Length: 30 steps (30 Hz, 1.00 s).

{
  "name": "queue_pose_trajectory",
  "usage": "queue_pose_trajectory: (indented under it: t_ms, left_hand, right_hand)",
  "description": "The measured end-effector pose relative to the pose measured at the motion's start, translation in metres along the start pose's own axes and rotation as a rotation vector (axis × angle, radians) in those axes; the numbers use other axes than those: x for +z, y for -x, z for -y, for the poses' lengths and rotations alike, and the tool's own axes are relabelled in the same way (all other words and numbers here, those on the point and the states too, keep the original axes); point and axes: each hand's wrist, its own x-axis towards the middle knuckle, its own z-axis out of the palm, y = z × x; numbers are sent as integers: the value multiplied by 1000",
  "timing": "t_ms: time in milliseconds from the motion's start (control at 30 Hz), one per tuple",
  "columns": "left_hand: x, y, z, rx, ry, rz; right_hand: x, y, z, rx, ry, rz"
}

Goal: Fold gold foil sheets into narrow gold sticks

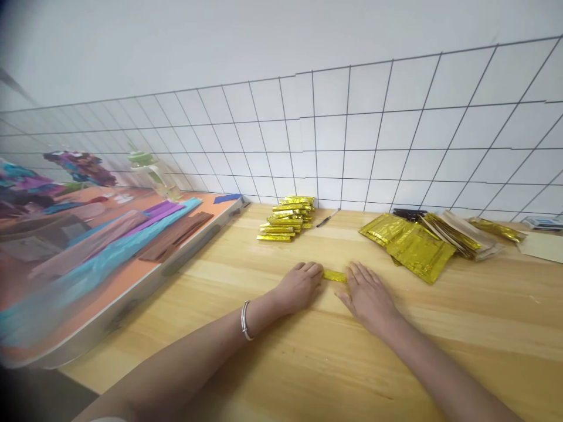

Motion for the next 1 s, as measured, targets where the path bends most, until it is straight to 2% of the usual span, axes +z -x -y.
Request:
queue_pose_trajectory:
  t_ms: [100, 167, 333, 433, 633, 867, 1000]
  left_hand:
    - [3, -6, -3, 36, -9, 44]
    - [4, -4, 0, 30, -18, 32]
    - [2, 6, 12, 21, 22, -20]
    - [3, 0, 9, 23, 34, -25]
    - [15, -14, -9, 91, 71, -25]
    - [11, 13, 14, 72, 137, -35]
    - [8, 9, 7, 54, 124, -52]
  right_hand:
    - [6, -16, 22, -62, -78, 23]
    - [12, -17, 25, -97, -111, 58]
    - [19, 5, -9, -95, -118, 110]
    - [18, 13, -22, -99, -113, 121]
    - [18, 12, -15, -94, -86, 76]
    - [13, 21, -26, -114, -74, 64]
    - [7, 7, -14, -98, -50, 29]
